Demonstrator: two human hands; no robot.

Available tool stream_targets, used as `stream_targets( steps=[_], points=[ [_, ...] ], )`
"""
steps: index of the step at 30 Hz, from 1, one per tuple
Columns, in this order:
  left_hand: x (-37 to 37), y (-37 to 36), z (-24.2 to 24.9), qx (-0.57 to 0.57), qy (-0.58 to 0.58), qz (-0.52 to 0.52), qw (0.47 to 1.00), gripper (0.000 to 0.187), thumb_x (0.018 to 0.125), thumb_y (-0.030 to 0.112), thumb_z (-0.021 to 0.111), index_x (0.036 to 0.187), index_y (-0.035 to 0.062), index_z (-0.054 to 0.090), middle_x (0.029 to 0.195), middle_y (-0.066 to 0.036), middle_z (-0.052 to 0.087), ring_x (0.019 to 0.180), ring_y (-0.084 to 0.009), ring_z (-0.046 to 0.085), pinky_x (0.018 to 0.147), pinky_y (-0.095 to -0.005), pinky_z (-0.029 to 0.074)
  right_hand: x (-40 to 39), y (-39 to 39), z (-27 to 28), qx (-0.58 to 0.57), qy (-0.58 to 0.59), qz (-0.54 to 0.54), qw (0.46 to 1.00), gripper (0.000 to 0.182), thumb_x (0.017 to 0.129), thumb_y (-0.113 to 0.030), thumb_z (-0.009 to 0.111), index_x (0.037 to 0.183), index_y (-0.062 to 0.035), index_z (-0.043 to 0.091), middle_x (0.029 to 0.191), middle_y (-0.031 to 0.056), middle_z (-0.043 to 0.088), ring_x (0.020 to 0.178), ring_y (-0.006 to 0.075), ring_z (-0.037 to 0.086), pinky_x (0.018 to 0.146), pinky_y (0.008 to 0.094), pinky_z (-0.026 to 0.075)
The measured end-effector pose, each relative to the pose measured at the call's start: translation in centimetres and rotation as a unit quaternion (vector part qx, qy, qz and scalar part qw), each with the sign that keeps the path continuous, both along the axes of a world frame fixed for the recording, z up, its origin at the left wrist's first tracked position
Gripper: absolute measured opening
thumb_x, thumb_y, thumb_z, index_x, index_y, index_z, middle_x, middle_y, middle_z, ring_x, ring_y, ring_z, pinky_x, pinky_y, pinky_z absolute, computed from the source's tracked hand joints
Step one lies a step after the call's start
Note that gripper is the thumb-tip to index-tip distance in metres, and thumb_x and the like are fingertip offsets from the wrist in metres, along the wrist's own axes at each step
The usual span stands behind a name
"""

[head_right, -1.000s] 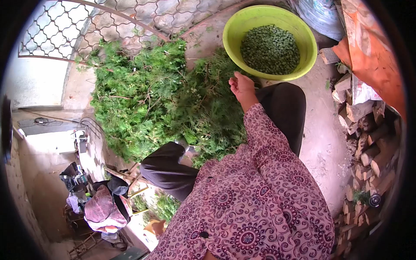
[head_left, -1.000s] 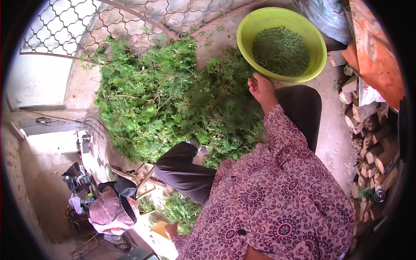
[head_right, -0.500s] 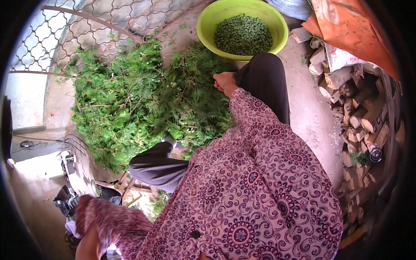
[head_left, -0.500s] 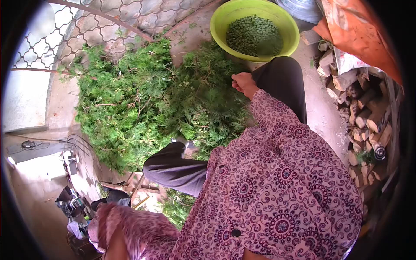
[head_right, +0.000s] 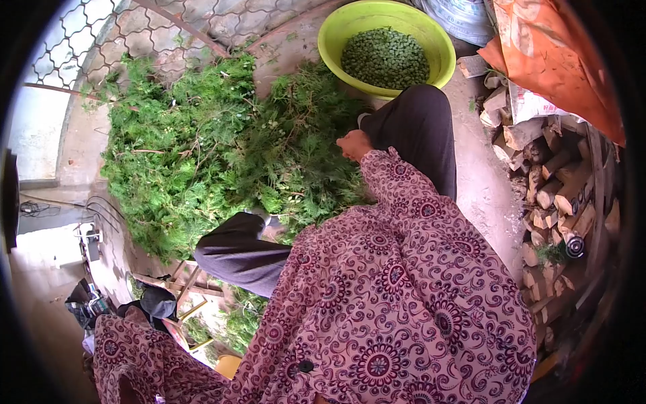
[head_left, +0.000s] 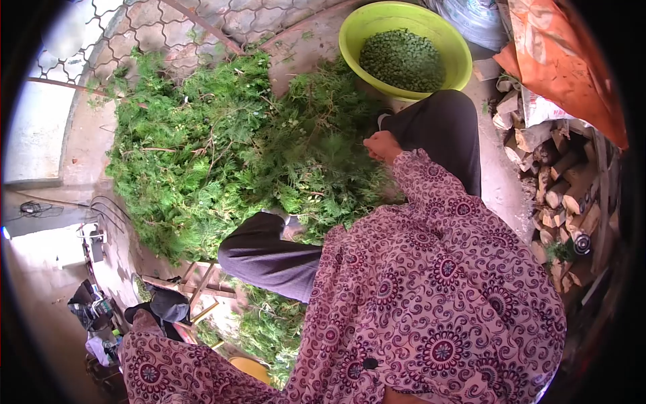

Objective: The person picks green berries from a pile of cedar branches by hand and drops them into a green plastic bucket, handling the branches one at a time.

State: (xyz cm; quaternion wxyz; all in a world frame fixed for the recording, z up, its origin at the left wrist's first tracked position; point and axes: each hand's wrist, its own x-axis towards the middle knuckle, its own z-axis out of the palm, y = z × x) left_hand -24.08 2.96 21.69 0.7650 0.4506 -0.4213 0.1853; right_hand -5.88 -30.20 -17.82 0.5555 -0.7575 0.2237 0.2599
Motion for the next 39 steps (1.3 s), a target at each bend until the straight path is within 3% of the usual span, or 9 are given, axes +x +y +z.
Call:
stream_targets(
  steps=[16, 18, 22, 25, 27, 28, 30, 34, 39],
  points=[
    [1.7, 4.0, -3.2, -0.045, -0.006, 0.153, 0.987, 0.030, 0.076, 0.029, 0.061, 0.095, 0.0058, 0.059, 0.081, -0.008, 0.062, 0.065, -0.0175, 0.057, 0.061, -0.0293, 0.044, 1.1, 3.1, 0.6, -0.011, -0.021, 0.106, 0.994, 0.029, 0.077, -0.024, 0.059, 0.085, 0.0038, 0.059, 0.069, 0.0094, 0.059, 0.058, 0.0141, 0.056, 0.050, 0.0276, 0.045],
    [2.0, 4.4, -3.6, -0.048, -0.002, 0.169, 0.984, 0.030, 0.076, 0.029, 0.061, 0.096, 0.0061, 0.059, 0.081, -0.008, 0.062, 0.065, -0.0175, 0.057, 0.061, -0.0294, 0.044, 2.0, 4.5, 0.8, 0.036, -0.080, 0.076, 0.993, 0.027, 0.077, -0.023, 0.056, 0.061, -0.0011, 0.054, 0.063, 0.0094, 0.057, 0.052, 0.0152, 0.052, 0.048, 0.0327, 0.041],
    [2.7, 5.6, -4.1, -0.048, 0.002, 0.198, 0.979, 0.031, 0.076, 0.029, 0.060, 0.097, 0.0066, 0.059, 0.081, -0.008, 0.062, 0.066, -0.0174, 0.058, 0.063, -0.0297, 0.044, 4.0, 8.1, 0.5, 0.042, -0.065, 0.114, 0.990, 0.029, 0.075, -0.023, 0.057, 0.055, -0.0027, 0.050, 0.065, 0.0077, 0.056, 0.053, 0.0142, 0.050, 0.051, 0.0310, 0.040],
    [3.4, 6.3, -4.7, -0.045, 0.010, 0.216, 0.975, 0.032, 0.077, 0.029, 0.060, 0.099, 0.0070, 0.058, 0.081, -0.008, 0.062, 0.066, -0.0174, 0.058, 0.064, -0.0299, 0.045, 5.3, 10.6, -1.4, -0.001, -0.163, 0.180, 0.970, 0.023, 0.078, -0.025, 0.058, 0.077, -0.0018, 0.061, 0.064, 0.0071, 0.054, 0.054, 0.0136, 0.046, 0.055, 0.0308, 0.041],
    [3.8, 6.6, -4.9, -0.039, 0.013, 0.231, 0.972, 0.032, 0.077, 0.030, 0.060, 0.099, 0.0072, 0.058, 0.081, -0.007, 0.062, 0.067, -0.0174, 0.058, 0.065, -0.0301, 0.045, 5.9, 12.0, -1.2, 0.113, 0.012, 0.082, 0.990, 0.042, 0.082, -0.025, 0.056, 0.118, -0.0043, 0.049, 0.074, 0.0061, 0.054, 0.056, 0.0145, 0.043, 0.060, 0.0312, 0.042],
    [4.0, 6.8, -5.2, -0.039, 0.021, 0.238, 0.970, 0.032, 0.077, 0.030, 0.060, 0.100, 0.0073, 0.058, 0.081, -0.007, 0.062, 0.067, -0.0173, 0.058, 0.066, -0.0301, 0.045, 6.4, 12.6, -1.3, 0.114, 0.018, 0.086, 0.990, 0.042, 0.082, -0.025, 0.056, 0.118, -0.0043, 0.049, 0.074, 0.0061, 0.054, 0.056, 0.0145, 0.043, 0.060, 0.0312, 0.042],
    [4.3, 7.1, -5.4, -0.033, 0.024, 0.251, 0.967, 0.033, 0.077, 0.030, 0.059, 0.101, 0.0076, 0.058, 0.082, -0.007, 0.062, 0.067, -0.0173, 0.058, 0.067, -0.0303, 0.045, 7.5, 13.7, -1.4, 0.199, 0.059, 0.024, 0.978, 0.066, 0.085, -0.024, 0.055, 0.137, -0.0090, 0.020, 0.082, 0.0038, 0.050, 0.057, 0.0150, 0.044, 0.059, 0.0296, 0.045],
    [4.8, 7.1, -5.9, -0.024, 0.031, 0.266, 0.963, 0.034, 0.077, 0.030, 0.059, 0.103, 0.0081, 0.057, 0.082, -0.007, 0.062, 0.068, -0.0172, 0.058, 0.068, -0.0305, 0.046, 9.3, 14.6, -2.1, 0.257, 0.152, -0.109, 0.948, 0.048, 0.082, -0.023, 0.060, 0.123, -0.0087, 0.040, 0.116, 0.0071, 0.044, 0.078, 0.0123, 0.053, 0.062, 0.0257, 0.048],
    [4.7, 7.0, -5.2, -0.021, 0.018, 0.269, 0.963, 0.035, 0.078, 0.031, 0.058, 0.105, 0.0087, 0.057, 0.082, -0.006, 0.062, 0.069, -0.0172, 0.059, 0.070, -0.0309, 0.046, 9.6, 13.7, -0.9, 0.293, 0.088, -0.046, 0.951, 0.016, 0.081, -0.016, 0.060, 0.092, -0.0044, 0.058, 0.082, 0.0032, 0.060, 0.077, 0.0146, 0.060, 0.067, 0.0267, 0.047]
  ],
)
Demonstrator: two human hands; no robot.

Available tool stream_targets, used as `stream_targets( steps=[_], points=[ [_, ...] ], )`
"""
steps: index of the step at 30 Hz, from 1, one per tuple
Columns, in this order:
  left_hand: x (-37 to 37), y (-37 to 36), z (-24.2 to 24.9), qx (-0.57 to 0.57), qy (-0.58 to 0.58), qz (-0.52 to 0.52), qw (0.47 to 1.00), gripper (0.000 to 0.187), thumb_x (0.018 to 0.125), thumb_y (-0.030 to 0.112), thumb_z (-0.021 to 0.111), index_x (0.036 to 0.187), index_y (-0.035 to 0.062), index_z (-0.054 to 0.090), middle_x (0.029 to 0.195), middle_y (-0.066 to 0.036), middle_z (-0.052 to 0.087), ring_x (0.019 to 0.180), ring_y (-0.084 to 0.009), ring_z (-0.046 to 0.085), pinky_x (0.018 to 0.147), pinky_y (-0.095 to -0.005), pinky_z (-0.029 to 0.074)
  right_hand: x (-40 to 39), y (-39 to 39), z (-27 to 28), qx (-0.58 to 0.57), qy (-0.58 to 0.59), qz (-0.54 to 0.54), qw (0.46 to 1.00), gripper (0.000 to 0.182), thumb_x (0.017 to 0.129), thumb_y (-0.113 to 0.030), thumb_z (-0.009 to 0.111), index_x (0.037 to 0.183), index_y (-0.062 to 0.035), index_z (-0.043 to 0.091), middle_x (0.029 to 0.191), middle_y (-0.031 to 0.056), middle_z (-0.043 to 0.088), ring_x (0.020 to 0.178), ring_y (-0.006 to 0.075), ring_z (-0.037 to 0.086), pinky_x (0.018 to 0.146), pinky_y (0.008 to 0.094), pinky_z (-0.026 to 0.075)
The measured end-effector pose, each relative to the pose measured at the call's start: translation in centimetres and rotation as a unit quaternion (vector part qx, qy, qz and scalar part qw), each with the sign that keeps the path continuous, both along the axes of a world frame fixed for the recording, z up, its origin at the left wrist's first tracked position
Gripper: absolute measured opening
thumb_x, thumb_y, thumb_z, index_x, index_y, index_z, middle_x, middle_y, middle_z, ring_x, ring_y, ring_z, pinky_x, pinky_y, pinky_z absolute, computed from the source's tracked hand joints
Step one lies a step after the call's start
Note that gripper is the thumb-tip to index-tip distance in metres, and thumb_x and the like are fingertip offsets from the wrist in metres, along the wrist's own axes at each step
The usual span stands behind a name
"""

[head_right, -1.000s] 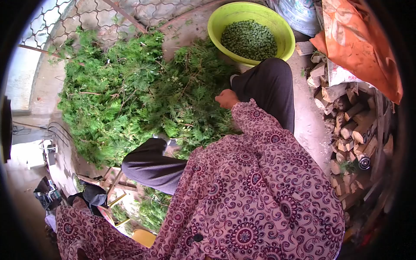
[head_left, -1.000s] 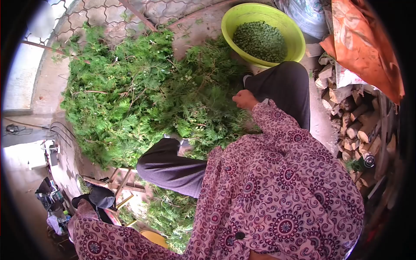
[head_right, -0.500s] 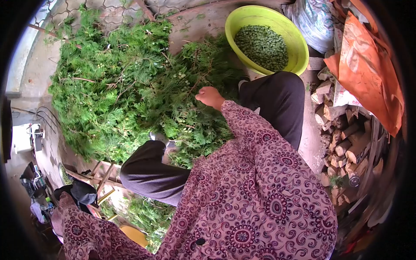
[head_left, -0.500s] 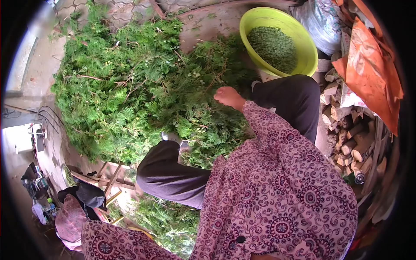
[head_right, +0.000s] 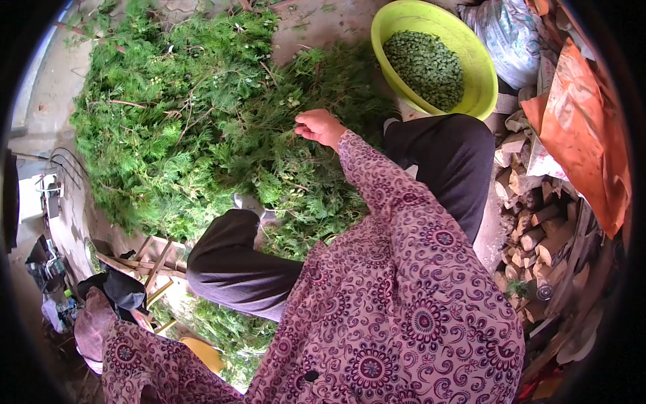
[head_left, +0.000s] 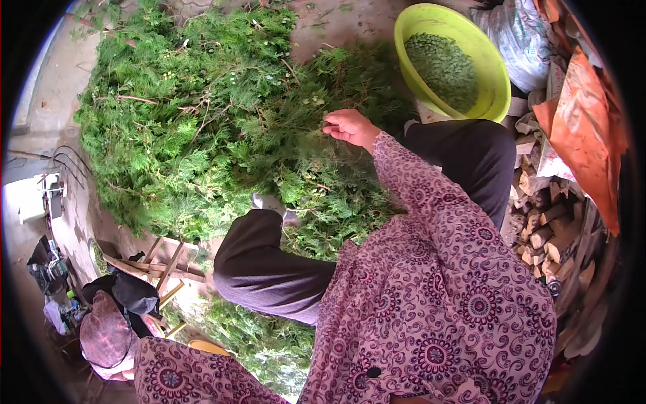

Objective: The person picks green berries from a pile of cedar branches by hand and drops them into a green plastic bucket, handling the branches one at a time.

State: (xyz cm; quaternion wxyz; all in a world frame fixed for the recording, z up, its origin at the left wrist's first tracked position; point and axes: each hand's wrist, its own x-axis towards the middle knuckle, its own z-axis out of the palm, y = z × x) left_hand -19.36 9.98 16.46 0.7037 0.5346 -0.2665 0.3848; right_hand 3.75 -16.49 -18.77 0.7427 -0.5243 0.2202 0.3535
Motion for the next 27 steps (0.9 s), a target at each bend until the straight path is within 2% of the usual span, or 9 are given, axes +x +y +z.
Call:
stream_targets(
  steps=[3, 8, 10, 12, 13, 15, 17, 23, 27],
  points=[
    [-0.5, -0.4, 1.0, 0.010, -0.024, -0.008, 1.000, 0.035, 0.078, 0.031, 0.058, 0.106, 0.0091, 0.056, 0.083, -0.006, 0.062, 0.069, -0.0171, 0.059, 0.072, -0.0311, 0.046, 0.5, -0.4, 4.3, 0.039, -0.073, 0.055, 0.995, 0.014, 0.079, -0.013, 0.060, 0.087, -0.0010, 0.060, 0.079, 0.0062, 0.060, 0.067, 0.0133, 0.059, 0.059, 0.0247, 0.049],
    [0.7, -2.2, 1.9, 0.016, -0.048, 0.061, 0.997, 0.037, 0.079, 0.031, 0.057, 0.108, 0.0098, 0.056, 0.083, -0.005, 0.062, 0.070, -0.0170, 0.059, 0.074, -0.0315, 0.047, 1.6, -1.0, 13.4, 0.085, -0.145, 0.132, 0.977, 0.019, 0.082, -0.018, 0.058, 0.094, -0.0035, 0.062, 0.085, 0.0040, 0.062, 0.074, 0.0113, 0.059, 0.070, 0.0235, 0.046],
    [2.8, -4.0, -0.2, 0.018, 0.154, 0.143, 0.977, 0.037, 0.079, 0.032, 0.057, 0.109, 0.0100, 0.056, 0.083, -0.005, 0.062, 0.070, -0.0170, 0.059, 0.075, -0.0316, 0.047, 1.7, -1.5, 16.6, 0.114, -0.187, 0.138, 0.966, 0.022, 0.083, -0.018, 0.057, 0.096, -0.0004, 0.060, 0.086, 0.0061, 0.062, 0.074, 0.0123, 0.059, 0.067, 0.0242, 0.047],
    [7.7, -5.5, -3.8, 0.289, 0.348, 0.115, 0.884, 0.045, 0.078, 0.038, 0.059, 0.112, 0.0081, 0.054, 0.095, -0.011, 0.060, 0.079, -0.0149, 0.057, 0.075, -0.0303, 0.047, 1.7, -2.1, 18.9, 0.121, -0.217, 0.161, 0.955, 0.025, 0.084, -0.019, 0.057, 0.101, -0.0006, 0.060, 0.090, 0.0060, 0.062, 0.078, 0.0123, 0.059, 0.071, 0.0248, 0.046],
    [9.3, -6.4, -6.5, 0.302, 0.431, 0.097, 0.845, 0.056, 0.074, 0.040, 0.065, 0.116, 0.0059, 0.051, 0.099, -0.014, 0.059, 0.083, -0.0145, 0.055, 0.075, -0.0302, 0.048, 1.4, -2.1, 19.9, 0.112, -0.243, 0.174, 0.948, 0.027, 0.085, -0.019, 0.055, 0.104, 0.0009, 0.058, 0.093, 0.0072, 0.061, 0.080, 0.0128, 0.058, 0.071, 0.0250, 0.046],
    [12.4, -7.7, -10.1, 0.334, 0.453, 0.083, 0.823, 0.073, 0.067, 0.028, 0.074, 0.127, 0.0032, 0.040, 0.115, -0.012, 0.052, 0.088, -0.0156, 0.052, 0.075, -0.0309, 0.046, 0.8, -1.9, 21.9, 0.092, -0.286, 0.195, 0.934, 0.031, 0.087, -0.016, 0.051, 0.111, 0.0042, 0.053, 0.097, 0.0106, 0.060, 0.084, 0.0139, 0.058, 0.072, 0.0248, 0.046],
    [14.7, -8.2, -13.3, 0.366, 0.426, 0.077, 0.824, 0.066, 0.067, 0.019, 0.075, 0.123, 0.0028, 0.044, 0.108, -0.009, 0.056, 0.079, -0.0159, 0.052, 0.073, -0.0292, 0.046, 0.7, -1.5, 22.4, 0.129, -0.293, 0.195, 0.927, 0.032, 0.087, -0.017, 0.052, 0.111, 0.0043, 0.053, 0.098, 0.0109, 0.059, 0.085, 0.0144, 0.058, 0.073, 0.0250, 0.046],
    [18.2, -7.9, -15.6, 0.339, 0.583, 0.006, 0.739, 0.030, 0.075, 0.020, 0.068, 0.099, 0.0027, 0.060, 0.081, -0.004, 0.061, 0.069, -0.0074, 0.051, 0.060, -0.0228, 0.044, 2.2, -0.1, 22.4, 0.229, -0.281, 0.157, 0.919, 0.032, 0.087, -0.017, 0.052, 0.115, -0.0015, 0.052, 0.100, 0.0088, 0.058, 0.089, 0.0153, 0.058, 0.077, 0.0262, 0.046],
    [20.3, -7.1, -17.0, 0.041, 0.542, -0.033, 0.839, 0.018, 0.082, 0.016, 0.061, 0.092, 0.0011, 0.064, 0.081, -0.002, 0.062, 0.070, -0.0071, 0.051, 0.060, -0.0229, 0.043, 2.9, -0.5, 23.9, 0.118, -0.370, 0.147, 0.910, 0.039, 0.086, -0.018, 0.053, 0.120, -0.0014, 0.047, 0.104, 0.0112, 0.057, 0.090, 0.0162, 0.058, 0.076, 0.0272, 0.047]
  ],
)
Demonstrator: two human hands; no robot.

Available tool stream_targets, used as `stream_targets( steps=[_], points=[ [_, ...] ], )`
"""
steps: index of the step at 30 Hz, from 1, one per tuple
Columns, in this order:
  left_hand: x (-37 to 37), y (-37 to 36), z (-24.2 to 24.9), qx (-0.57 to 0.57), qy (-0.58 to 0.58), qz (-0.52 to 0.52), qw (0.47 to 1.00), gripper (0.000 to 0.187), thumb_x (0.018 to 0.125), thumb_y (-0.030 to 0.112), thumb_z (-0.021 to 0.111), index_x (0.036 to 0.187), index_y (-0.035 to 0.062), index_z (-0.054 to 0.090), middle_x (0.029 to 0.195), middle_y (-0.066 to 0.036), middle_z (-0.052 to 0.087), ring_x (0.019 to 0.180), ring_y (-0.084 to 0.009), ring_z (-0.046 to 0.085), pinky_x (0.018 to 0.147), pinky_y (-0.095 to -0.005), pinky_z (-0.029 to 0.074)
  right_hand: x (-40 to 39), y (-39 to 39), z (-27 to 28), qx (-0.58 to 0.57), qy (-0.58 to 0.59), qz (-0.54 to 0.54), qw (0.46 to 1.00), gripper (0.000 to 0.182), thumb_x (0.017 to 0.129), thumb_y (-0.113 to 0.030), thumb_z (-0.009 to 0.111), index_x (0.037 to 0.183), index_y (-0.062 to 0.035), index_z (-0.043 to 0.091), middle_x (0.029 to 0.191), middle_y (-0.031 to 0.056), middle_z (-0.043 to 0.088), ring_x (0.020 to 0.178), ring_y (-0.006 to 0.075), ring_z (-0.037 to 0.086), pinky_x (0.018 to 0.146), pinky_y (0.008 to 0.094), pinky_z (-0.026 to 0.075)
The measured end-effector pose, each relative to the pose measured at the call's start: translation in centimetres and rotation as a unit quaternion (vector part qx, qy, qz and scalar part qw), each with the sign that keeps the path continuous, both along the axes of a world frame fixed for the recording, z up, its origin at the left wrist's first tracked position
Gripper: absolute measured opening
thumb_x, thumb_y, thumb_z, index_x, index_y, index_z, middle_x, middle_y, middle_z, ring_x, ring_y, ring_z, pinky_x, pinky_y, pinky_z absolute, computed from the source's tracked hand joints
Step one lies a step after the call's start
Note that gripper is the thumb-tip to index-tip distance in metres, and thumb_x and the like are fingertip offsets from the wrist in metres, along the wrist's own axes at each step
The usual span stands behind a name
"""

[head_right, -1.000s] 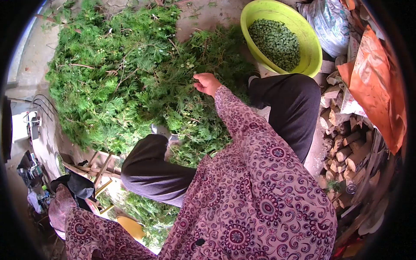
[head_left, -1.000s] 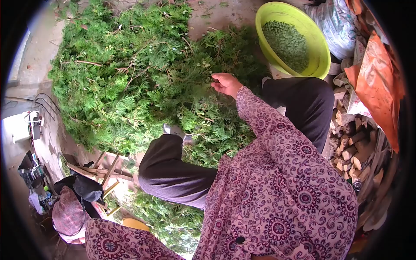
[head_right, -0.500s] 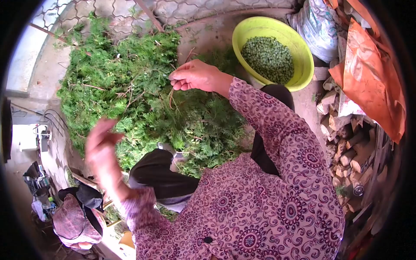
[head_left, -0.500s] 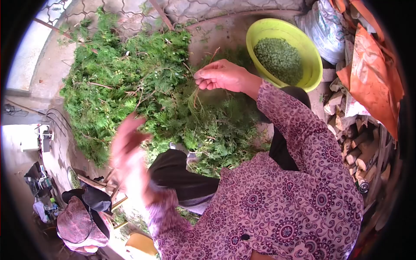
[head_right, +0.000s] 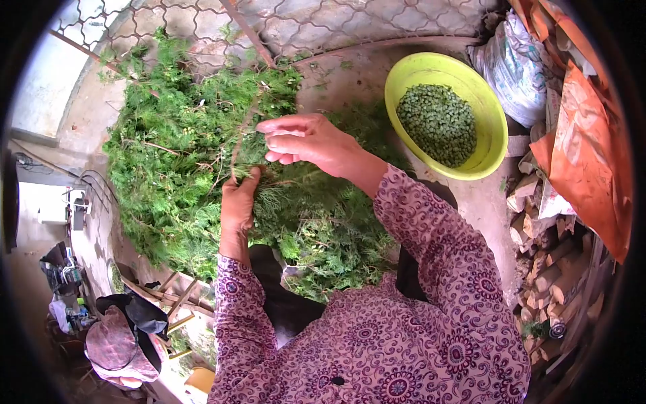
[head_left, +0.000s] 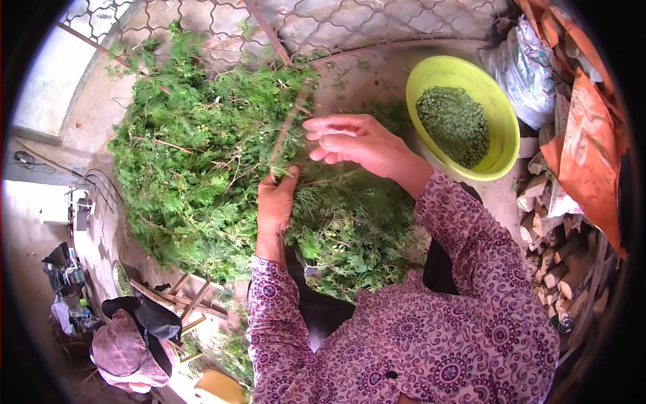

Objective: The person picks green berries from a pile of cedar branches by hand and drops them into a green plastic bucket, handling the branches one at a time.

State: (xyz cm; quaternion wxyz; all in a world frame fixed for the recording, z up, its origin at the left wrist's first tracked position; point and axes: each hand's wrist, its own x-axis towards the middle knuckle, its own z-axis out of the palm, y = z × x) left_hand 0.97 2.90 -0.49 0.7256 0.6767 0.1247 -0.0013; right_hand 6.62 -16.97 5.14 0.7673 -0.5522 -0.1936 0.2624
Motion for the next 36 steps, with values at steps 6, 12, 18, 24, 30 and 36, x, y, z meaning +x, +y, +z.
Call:
stream_targets(
  steps=[6, 12, 18, 24, 30, 36],
  points=[
    [0.1, 0.8, 2.0, -0.169, 0.063, 0.126, 0.975, 0.024, 0.082, 0.019, 0.061, 0.092, -0.0023, 0.062, 0.091, -0.010, 0.062, 0.077, -0.0172, 0.059, 0.069, -0.0279, 0.048, 0.4, -1.7, 0.0, -0.028, 0.018, -0.032, 0.999, 0.022, 0.083, -0.017, 0.057, 0.097, -0.0011, 0.059, 0.092, 0.0065, 0.061, 0.075, 0.0110, 0.058, 0.065, 0.0224, 0.046],
    [0.4, 1.6, 0.6, -0.221, 0.083, 0.145, 0.961, 0.030, 0.084, 0.024, 0.057, 0.096, -0.0038, 0.059, 0.094, -0.013, 0.061, 0.081, -0.0199, 0.059, 0.073, -0.0346, 0.050, 0.1, -0.9, -1.3, -0.099, -0.020, -0.008, 0.995, 0.016, 0.080, -0.014, 0.061, 0.087, 0.0004, 0.061, 0.072, 0.0015, 0.059, 0.064, 0.0074, 0.055, 0.057, 0.0196, 0.043],
    [0.5, -0.7, 2.0, -0.276, 0.099, 0.135, 0.946, 0.036, 0.084, 0.030, 0.057, 0.099, -0.0024, 0.056, 0.097, -0.013, 0.059, 0.084, -0.0214, 0.058, 0.075, -0.0351, 0.048, -1.7, 0.6, -1.2, -0.160, -0.155, -0.020, 0.975, 0.028, 0.072, -0.019, 0.069, 0.090, 0.0011, 0.059, 0.079, 0.0053, 0.059, 0.070, 0.0137, 0.057, 0.063, 0.0252, 0.046],
    [1.4, -1.1, -0.6, -0.286, 0.124, 0.124, 0.942, 0.044, 0.084, 0.034, 0.057, 0.108, -0.0010, 0.048, 0.103, -0.011, 0.056, 0.089, -0.0209, 0.055, 0.077, -0.0347, 0.046, -2.7, 2.2, -2.0, -0.339, -0.519, -0.056, 0.783, 0.053, 0.061, -0.018, 0.070, 0.109, -0.0056, 0.052, 0.113, 0.0152, 0.048, 0.106, 0.0327, 0.044, 0.088, 0.0416, 0.037],
    [0.5, -1.6, 1.0, -0.296, 0.122, -0.008, 0.947, 0.054, 0.084, 0.049, 0.049, 0.111, 0.0029, 0.047, 0.098, -0.012, 0.057, 0.078, -0.0225, 0.060, 0.060, -0.0335, 0.050, -0.5, 1.3, -3.8, -0.283, -0.460, -0.106, 0.835, 0.026, 0.067, -0.008, 0.057, 0.092, -0.0016, 0.055, 0.074, 0.0155, 0.056, 0.070, 0.0333, 0.055, 0.063, 0.0382, 0.043],
    [-0.4, 0.3, 1.3, -0.087, 0.090, 0.008, 0.992, 0.060, 0.075, 0.053, 0.060, 0.098, -0.0024, 0.053, 0.087, -0.013, 0.057, 0.058, -0.0216, 0.060, 0.050, -0.0292, 0.049, 0.6, -0.7, -2.4, -0.255, -0.205, 0.071, 0.942, 0.019, 0.076, -0.003, 0.053, 0.094, 0.0001, 0.056, 0.069, 0.0025, 0.055, 0.063, 0.0053, 0.046, 0.057, 0.0230, 0.038]
  ],
)
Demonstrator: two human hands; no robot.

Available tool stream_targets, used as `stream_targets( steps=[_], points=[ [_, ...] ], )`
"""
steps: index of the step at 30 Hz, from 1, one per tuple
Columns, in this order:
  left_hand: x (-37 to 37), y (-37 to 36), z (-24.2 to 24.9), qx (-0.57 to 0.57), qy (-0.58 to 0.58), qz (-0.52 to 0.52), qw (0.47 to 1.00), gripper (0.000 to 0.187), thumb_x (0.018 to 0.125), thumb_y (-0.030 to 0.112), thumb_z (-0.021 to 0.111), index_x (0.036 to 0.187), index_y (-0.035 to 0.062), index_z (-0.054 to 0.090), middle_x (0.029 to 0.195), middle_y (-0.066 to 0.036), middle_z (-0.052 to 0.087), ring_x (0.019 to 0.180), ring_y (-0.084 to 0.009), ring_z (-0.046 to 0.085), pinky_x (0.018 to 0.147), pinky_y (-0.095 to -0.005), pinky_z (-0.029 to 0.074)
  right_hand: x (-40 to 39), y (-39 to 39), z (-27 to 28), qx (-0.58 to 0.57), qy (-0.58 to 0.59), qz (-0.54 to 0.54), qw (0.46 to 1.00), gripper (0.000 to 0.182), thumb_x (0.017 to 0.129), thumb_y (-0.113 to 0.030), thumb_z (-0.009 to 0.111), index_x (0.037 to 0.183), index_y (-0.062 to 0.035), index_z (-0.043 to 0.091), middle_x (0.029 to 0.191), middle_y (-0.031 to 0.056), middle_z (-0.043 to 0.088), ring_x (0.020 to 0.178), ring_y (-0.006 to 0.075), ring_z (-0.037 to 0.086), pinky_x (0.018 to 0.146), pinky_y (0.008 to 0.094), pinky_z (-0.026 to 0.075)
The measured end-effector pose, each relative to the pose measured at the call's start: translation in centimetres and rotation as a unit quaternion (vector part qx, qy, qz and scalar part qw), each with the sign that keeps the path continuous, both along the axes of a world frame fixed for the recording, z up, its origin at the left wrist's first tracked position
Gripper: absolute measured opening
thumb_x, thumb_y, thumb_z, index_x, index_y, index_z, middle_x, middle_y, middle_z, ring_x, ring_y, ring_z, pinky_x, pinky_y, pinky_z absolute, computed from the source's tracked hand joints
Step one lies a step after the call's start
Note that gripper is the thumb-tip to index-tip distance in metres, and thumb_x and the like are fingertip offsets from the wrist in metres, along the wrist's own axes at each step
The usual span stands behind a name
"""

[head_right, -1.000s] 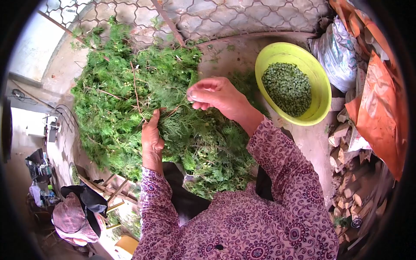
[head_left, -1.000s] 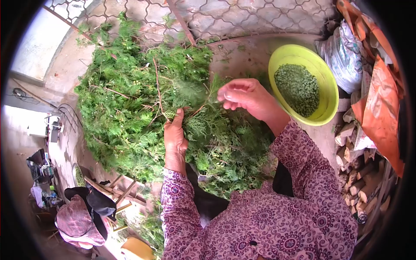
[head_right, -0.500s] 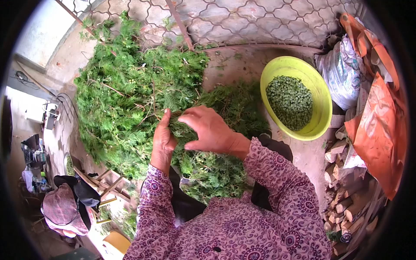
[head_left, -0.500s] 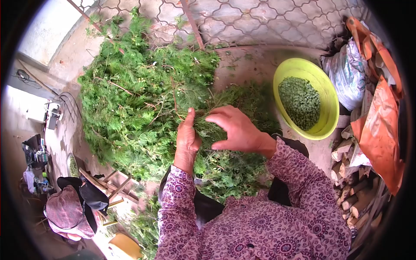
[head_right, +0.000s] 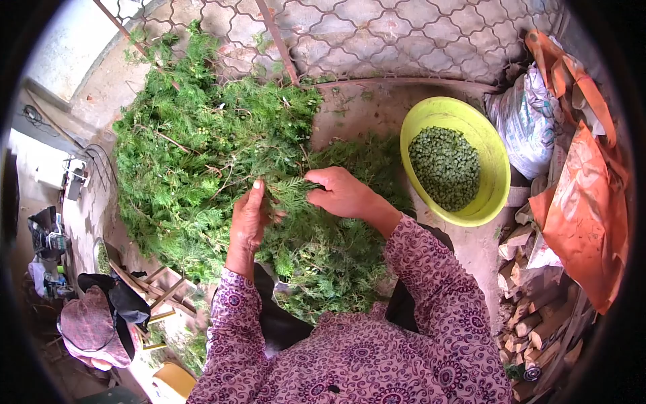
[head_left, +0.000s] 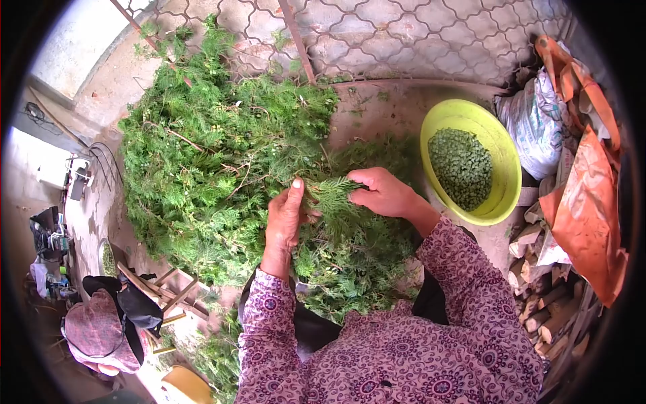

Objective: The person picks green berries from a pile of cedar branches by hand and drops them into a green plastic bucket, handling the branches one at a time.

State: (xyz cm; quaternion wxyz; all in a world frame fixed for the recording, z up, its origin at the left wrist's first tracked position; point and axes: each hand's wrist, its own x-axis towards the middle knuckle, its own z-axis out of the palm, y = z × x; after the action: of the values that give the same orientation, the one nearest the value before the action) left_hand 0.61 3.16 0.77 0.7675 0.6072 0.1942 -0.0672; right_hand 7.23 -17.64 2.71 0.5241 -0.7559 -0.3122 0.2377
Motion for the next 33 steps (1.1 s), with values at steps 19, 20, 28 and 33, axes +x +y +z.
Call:
stream_targets(
  steps=[19, 20, 28, 33],
  points=[
    [-1.2, -3.0, 1.2, 0.023, -0.177, -0.178, 0.968, 0.017, 0.086, 0.008, 0.054, 0.101, 0.0059, 0.061, 0.084, 0.008, 0.058, 0.074, -0.0013, 0.046, 0.067, -0.0176, 0.039, 1.6, -1.3, 0.5, 0.142, 0.130, -0.091, 0.977, 0.029, 0.088, -0.025, 0.051, 0.100, -0.0001, 0.058, 0.083, 0.0003, 0.057, 0.076, 0.0062, 0.048, 0.068, 0.0219, 0.040],
    [-1.2, -3.1, 1.1, 0.023, -0.177, -0.180, 0.967, 0.017, 0.086, 0.008, 0.054, 0.101, 0.0059, 0.061, 0.084, 0.008, 0.058, 0.074, -0.0013, 0.046, 0.067, -0.0176, 0.039, 1.6, -1.1, 0.3, 0.143, 0.130, -0.093, 0.977, 0.029, 0.088, -0.025, 0.051, 0.100, -0.0001, 0.058, 0.083, 0.0003, 0.057, 0.076, 0.0062, 0.048, 0.068, 0.0219, 0.040],
    [-0.8, -2.8, 0.0, 0.069, -0.146, -0.220, 0.962, 0.014, 0.087, 0.007, 0.052, 0.097, 0.0043, 0.061, 0.067, 0.010, 0.044, 0.061, -0.0010, 0.035, 0.054, -0.0177, 0.032, 0.8, -0.8, 0.1, 0.059, 0.018, 0.057, 0.996, 0.034, 0.071, 0.000, 0.057, 0.105, 0.0004, 0.057, 0.091, 0.0058, 0.063, 0.085, 0.0094, 0.055, 0.074, 0.0267, 0.044],
    [-0.8, -3.3, 0.5, 0.122, -0.139, -0.232, 0.955, 0.013, 0.086, 0.008, 0.053, 0.095, 0.0045, 0.062, 0.065, 0.010, 0.044, 0.058, -0.0009, 0.034, 0.050, -0.0176, 0.031, 0.0, -0.6, 0.0, 0.000, -0.088, 0.028, 0.996, 0.025, 0.064, -0.010, 0.061, 0.088, -0.0029, 0.060, 0.073, 0.0136, 0.060, 0.064, 0.0238, 0.059, 0.058, 0.0319, 0.045]
  ],
)
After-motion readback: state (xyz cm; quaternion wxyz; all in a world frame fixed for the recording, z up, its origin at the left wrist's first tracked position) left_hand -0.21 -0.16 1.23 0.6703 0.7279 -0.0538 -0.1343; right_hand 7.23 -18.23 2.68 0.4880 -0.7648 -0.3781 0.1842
